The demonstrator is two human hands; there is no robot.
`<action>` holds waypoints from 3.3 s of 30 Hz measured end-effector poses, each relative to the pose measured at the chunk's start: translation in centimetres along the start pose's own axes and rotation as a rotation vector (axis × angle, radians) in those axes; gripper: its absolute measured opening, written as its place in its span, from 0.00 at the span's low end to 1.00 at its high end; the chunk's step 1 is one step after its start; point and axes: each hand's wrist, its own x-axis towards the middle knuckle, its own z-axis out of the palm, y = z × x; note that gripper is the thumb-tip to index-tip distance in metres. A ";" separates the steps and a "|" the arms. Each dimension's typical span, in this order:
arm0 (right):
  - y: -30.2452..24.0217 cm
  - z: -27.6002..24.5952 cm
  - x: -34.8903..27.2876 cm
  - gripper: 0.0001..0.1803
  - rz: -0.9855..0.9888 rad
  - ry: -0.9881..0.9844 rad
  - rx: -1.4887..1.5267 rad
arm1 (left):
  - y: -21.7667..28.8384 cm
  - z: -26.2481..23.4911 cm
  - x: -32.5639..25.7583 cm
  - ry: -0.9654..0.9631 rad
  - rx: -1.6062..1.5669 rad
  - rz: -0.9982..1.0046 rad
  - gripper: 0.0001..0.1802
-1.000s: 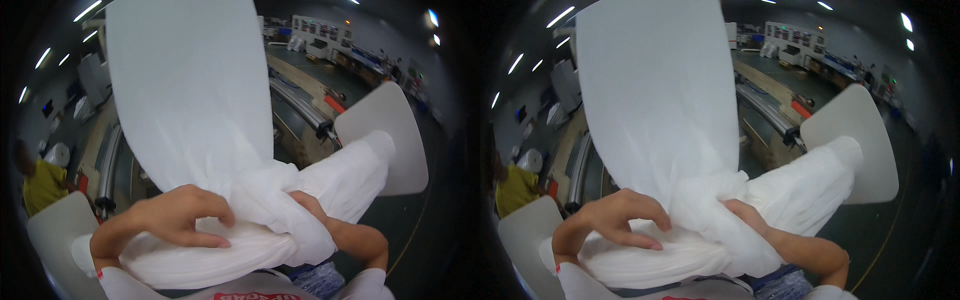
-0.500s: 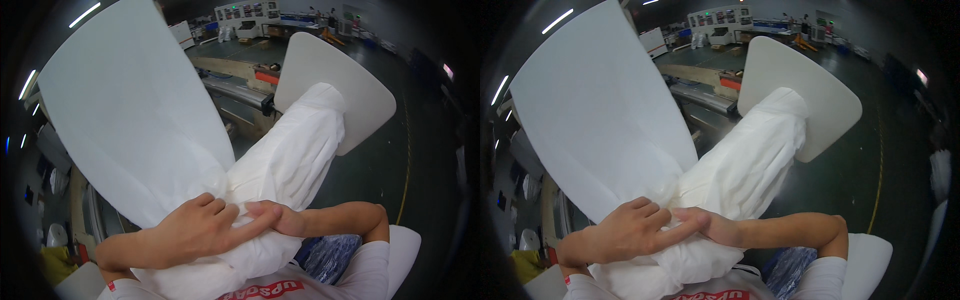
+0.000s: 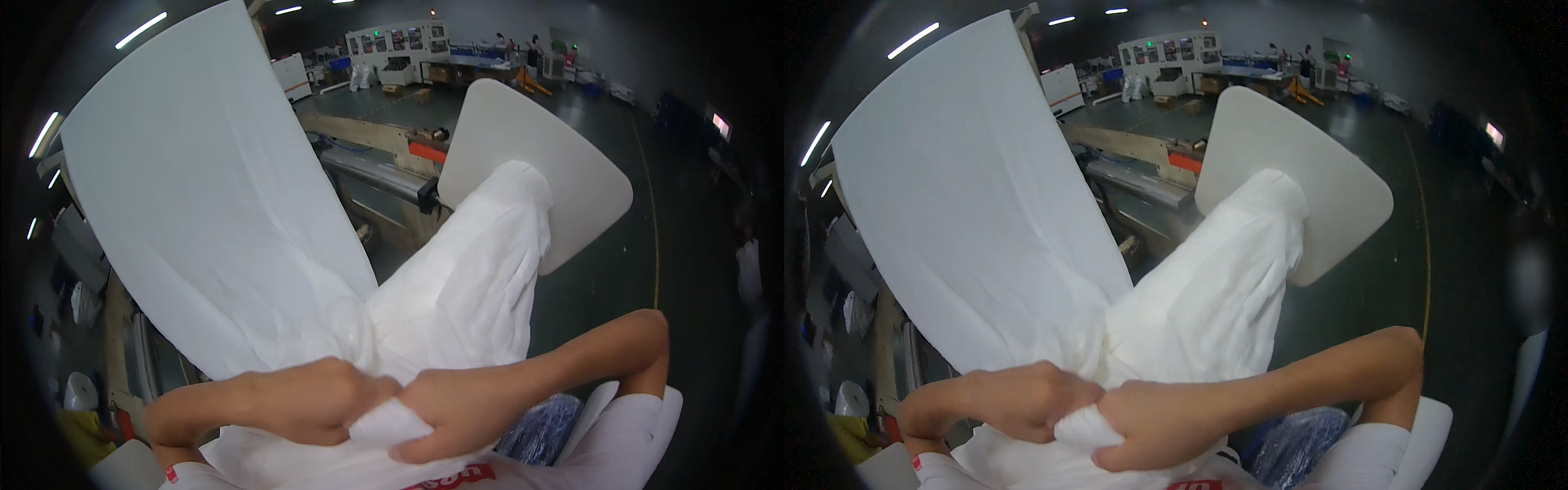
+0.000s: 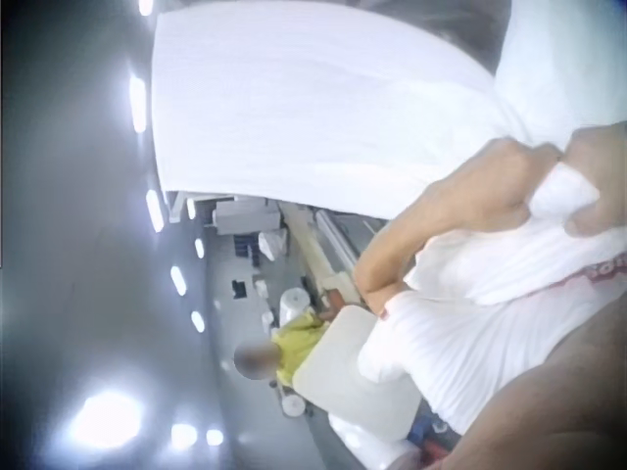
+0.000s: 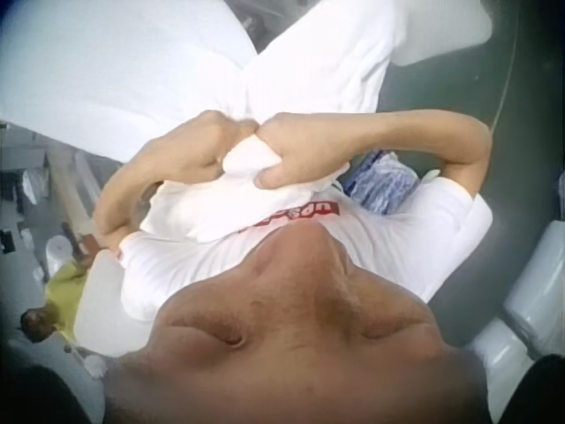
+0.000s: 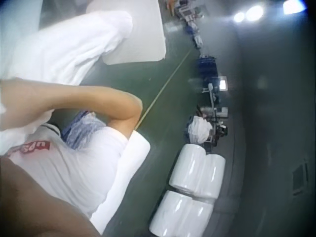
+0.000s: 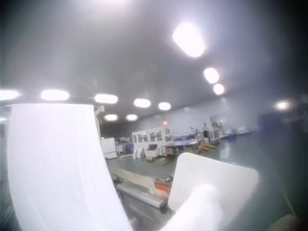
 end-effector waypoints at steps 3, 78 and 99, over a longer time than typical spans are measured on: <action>-2.6 -0.4 0.0 0.26 0.105 -0.202 -0.357 | 2.3 1.6 -1.1 -0.050 0.210 -0.142 0.12; 54.7 -20.6 -4.1 0.33 -0.012 1.674 0.075 | -9.7 -5.0 25.6 0.545 -0.263 -0.673 0.67; 54.3 -23.2 -6.0 0.24 -0.312 0.998 0.087 | -21.0 -14.6 30.2 0.612 -0.787 -0.368 0.41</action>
